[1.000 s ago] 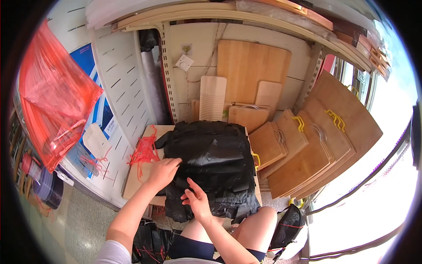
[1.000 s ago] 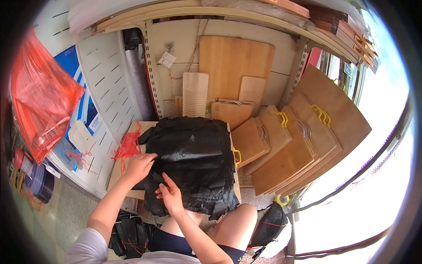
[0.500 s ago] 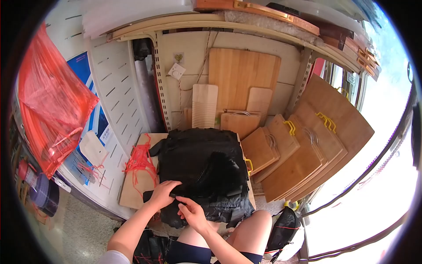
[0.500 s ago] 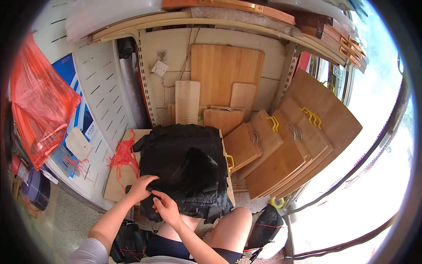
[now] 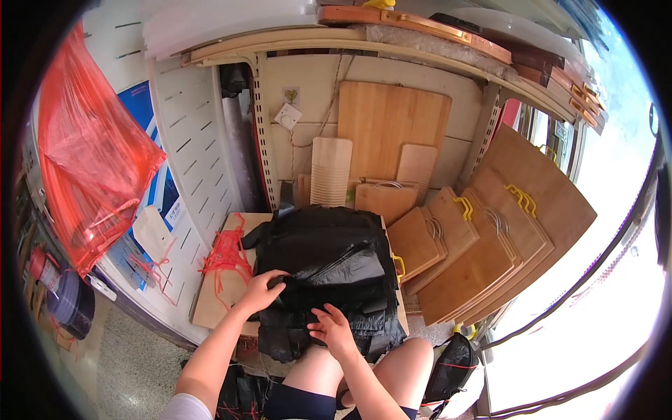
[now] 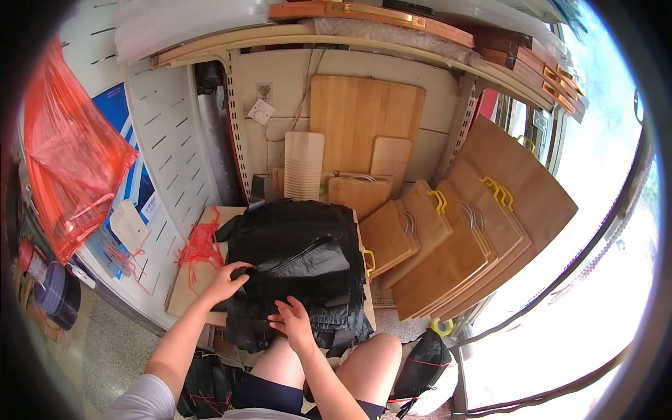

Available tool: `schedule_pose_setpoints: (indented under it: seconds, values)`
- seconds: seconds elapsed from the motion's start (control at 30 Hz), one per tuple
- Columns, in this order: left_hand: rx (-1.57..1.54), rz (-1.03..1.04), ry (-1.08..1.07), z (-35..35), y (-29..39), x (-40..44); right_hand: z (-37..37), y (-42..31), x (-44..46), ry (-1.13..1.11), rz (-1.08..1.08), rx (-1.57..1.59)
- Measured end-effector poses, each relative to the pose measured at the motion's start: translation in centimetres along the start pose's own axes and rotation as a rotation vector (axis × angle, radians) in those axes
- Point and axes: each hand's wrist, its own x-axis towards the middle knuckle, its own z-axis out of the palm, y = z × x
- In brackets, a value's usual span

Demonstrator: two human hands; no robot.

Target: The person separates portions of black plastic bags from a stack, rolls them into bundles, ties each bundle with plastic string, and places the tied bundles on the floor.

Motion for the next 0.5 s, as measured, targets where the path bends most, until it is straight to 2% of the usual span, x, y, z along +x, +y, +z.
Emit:
schedule_pose_setpoints:
  seconds: [0.07,0.17,0.3,0.4,0.5]
  values:
    - [-0.032,-0.032,-0.113,-0.8,-0.5,0.7,0.4,-0.8,0.4,0.026,0.071,0.13]
    - [0.064,-0.158,-0.33,-2.1,1.7,1.9,-1.0,0.2,4.1,-0.071,0.139,0.276]
    - [0.454,0.032,-0.355,-0.1,3.9,2.8,0.1,-0.2,7.1,0.029,0.29,0.351]
    - [0.593,-0.05,-0.417,0.3,3.7,5.4,0.9,-0.3,7.2,0.075,0.234,0.235]
    - [0.483,-0.04,-0.248,-2.3,5.3,8.4,1.6,-1.0,5.3,0.063,0.182,0.084]
